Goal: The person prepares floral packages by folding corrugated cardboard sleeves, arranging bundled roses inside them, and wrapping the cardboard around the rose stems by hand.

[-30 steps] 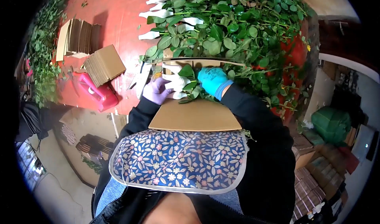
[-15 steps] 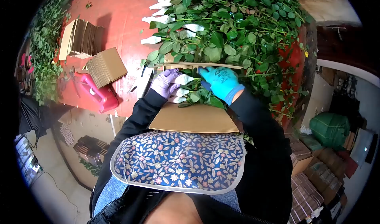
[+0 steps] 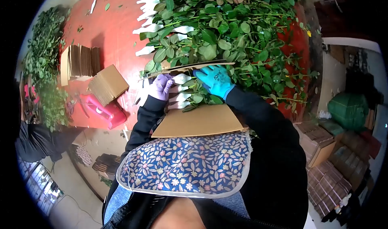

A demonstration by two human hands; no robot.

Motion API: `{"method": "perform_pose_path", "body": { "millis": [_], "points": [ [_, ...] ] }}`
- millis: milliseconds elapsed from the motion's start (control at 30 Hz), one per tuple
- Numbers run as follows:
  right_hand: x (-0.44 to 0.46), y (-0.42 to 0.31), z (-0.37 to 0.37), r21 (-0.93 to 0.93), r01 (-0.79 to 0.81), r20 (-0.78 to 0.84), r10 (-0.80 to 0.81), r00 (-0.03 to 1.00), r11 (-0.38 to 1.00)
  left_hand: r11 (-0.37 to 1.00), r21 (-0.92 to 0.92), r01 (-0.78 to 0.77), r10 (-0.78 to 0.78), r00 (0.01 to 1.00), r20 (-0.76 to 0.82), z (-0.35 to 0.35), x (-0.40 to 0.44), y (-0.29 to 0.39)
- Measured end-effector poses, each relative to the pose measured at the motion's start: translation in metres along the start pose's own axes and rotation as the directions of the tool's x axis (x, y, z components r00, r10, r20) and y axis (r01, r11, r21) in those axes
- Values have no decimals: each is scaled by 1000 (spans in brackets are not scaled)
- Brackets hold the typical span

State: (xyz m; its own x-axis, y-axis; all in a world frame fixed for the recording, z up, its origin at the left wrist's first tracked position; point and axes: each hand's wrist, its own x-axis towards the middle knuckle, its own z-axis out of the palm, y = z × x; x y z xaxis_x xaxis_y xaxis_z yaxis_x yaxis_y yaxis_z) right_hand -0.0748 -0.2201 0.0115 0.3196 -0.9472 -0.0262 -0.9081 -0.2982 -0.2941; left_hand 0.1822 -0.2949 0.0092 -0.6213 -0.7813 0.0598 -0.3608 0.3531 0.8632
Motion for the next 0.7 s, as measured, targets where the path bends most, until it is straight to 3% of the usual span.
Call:
{"method": "perform_pose_path", "body": {
  "millis": [67, 133, 167, 200, 267, 300, 333, 400, 433, 467, 533, 600, 633, 667, 700],
  "points": [
    [-1, 6, 9, 41, 25, 41, -27, 999, 999, 992, -115, 45, -56, 994, -90, 3, -7, -5],
    [-2, 7, 15, 38, 27, 8, -27, 1000, 999, 929, 368, 28, 60, 972, -227, -12, -16, 0],
    [-3, 8, 19, 27, 26, -17, -25, 1000, 999, 973, -153, 174, -222, 893, -393, -17, -23, -10],
    [-4, 9, 21, 17, 22, -41, -21, 999, 1000, 739, -643, 200, -533, 757, -377, -24, -29, -18],
    [-6, 12, 23, 21, 51, -67, -50, 997, 998, 882, -470, 4, -239, 865, -442, -44, -42, -31],
    [-6, 12, 23, 15, 55, -58, -54, 997, 998, 767, -634, 100, -311, 922, -231, -51, -50, -24],
    [-5, 13, 24, 7, 60, -51, -59, 997, 998, 926, -375, -39, -48, 974, -221, -50, -51, -39],
    [-5, 15, 26, -15, 82, -94, -83, 992, 997, 673, -669, 316, -439, 898, -16, -41, -46, -7],
    [-7, 14, 27, -17, 86, -116, -88, 989, 996, 675, -685, 275, -463, 880, -102, -18, -45, -32],
    [-6, 15, 25, -24, 93, -138, -96, 986, 995, 713, -646, 274, -496, 848, -187, 6, -42, -44],
    [-5, 14, 25, -45, 89, -129, -94, 987, 995, 743, -461, 486, -567, 822, -47, 13, -28, -25],
    [-7, 11, 24, -55, 65, -127, -71, 989, 996, 792, -182, 583, -601, 797, -63, -1, -5, 16],
    [-6, 10, 23, -63, 64, -120, -71, 990, 996, 695, -508, 509, -600, 799, -22, 8, -8, 0],
    [-5, 10, 22, -71, 62, -116, -70, 991, 996, 587, -644, 491, -651, 759, -16, 21, -8, -19],
    [-6, 10, 20, -66, 67, -99, -73, 992, 996, 604, -630, 488, -641, 767, -21, 20, -7, -23]
  ]
}}
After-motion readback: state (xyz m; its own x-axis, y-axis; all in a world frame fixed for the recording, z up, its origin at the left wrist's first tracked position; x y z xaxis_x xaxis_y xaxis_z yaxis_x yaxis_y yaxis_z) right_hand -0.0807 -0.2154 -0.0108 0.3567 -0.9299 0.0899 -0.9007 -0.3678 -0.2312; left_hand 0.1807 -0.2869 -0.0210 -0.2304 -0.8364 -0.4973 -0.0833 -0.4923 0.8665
